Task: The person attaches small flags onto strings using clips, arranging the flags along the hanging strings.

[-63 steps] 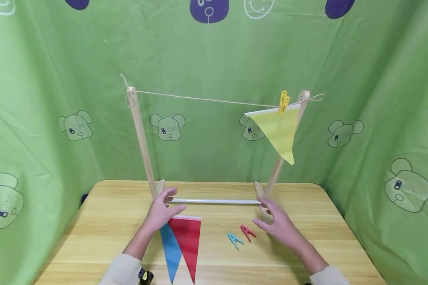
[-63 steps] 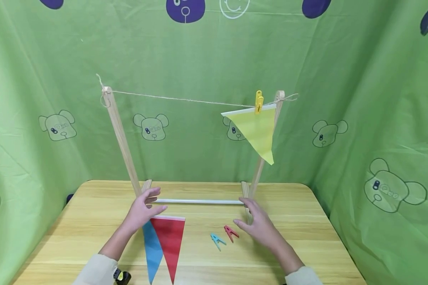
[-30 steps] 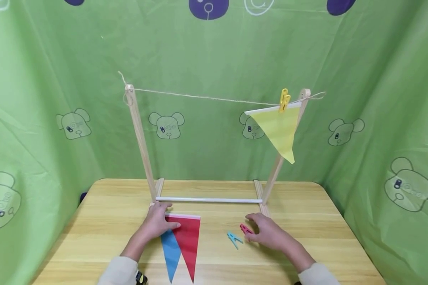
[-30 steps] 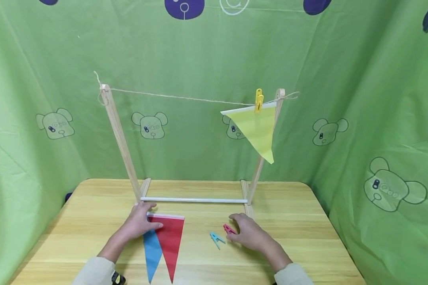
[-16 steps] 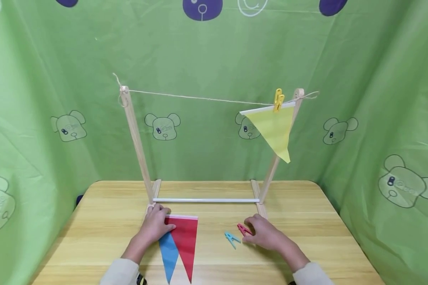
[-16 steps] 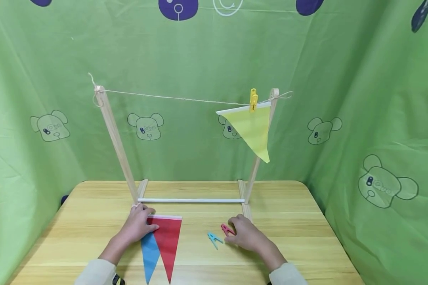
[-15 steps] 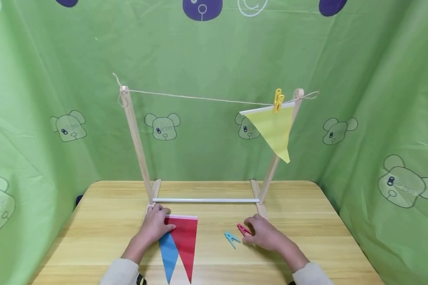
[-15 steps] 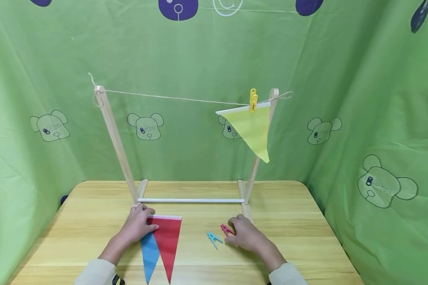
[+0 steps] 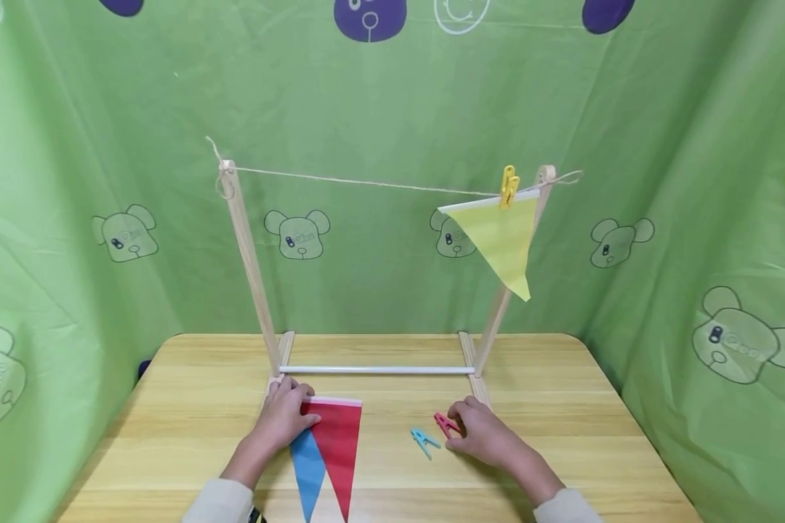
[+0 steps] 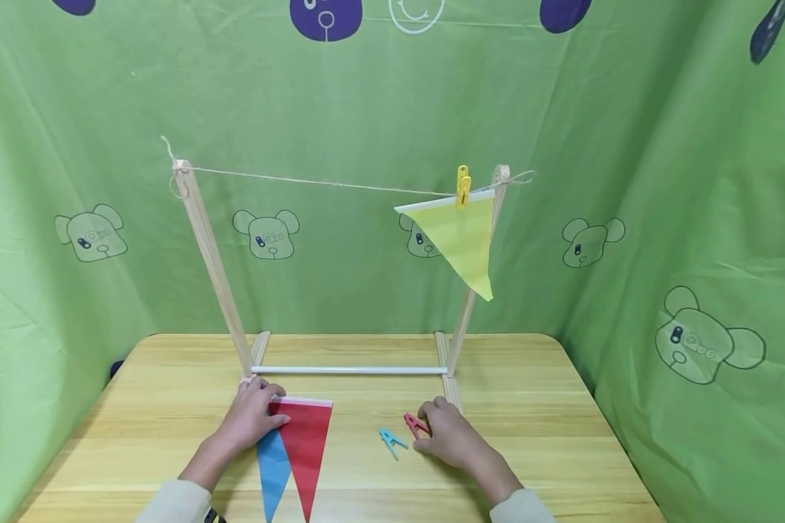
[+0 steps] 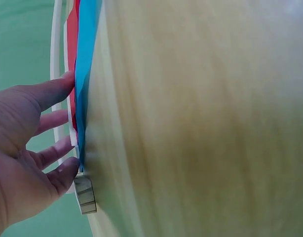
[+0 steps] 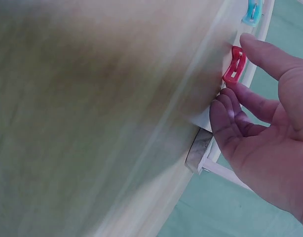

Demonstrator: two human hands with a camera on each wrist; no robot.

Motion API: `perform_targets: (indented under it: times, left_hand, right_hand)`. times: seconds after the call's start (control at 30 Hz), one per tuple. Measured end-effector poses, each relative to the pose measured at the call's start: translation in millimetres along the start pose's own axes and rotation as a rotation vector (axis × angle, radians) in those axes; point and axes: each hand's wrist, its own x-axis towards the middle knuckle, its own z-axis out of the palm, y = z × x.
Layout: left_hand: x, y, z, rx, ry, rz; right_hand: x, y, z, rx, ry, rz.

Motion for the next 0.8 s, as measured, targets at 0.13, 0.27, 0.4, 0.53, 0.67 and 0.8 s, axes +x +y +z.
perform_targets:
  times: [0.13,0.27,0.4,0.53,0.67,0.8]
  left_hand:
    - [-0.2,-1.0,0.8,-0.012,0.007,-0.010]
    - [0.1,-2.9,2.4,-0.009,0.009,-0.015]
    - [-0.2,-1.6,1.9,-0.016,0.014,-0.013]
    - [-0.1,0.5,0.5,-0.019,0.020,-0.013]
    - [0.7,1.4,-0.1,-0.008,0.012,-0.006]
    - [2.0,0.8,-0.2,-0.006,-0.008,0.001]
  right_hand:
    - [-0.3,0.2,0.6,-0.022,0.021,-0.027]
    - [-0.7,0.7,1.1,-0.037,0.034,-0.045]
    - [-0.2,1.8,2.9,-0.051,0.050,-0.044]
    - [0.7,2.3,4.0,-0.059,0.052,-0.050]
    - [0.6,2.5,3.5,-0.051,0.050,-0.061]
    - [1.2,1.1,3.4,-0.039,0.043,-0.053]
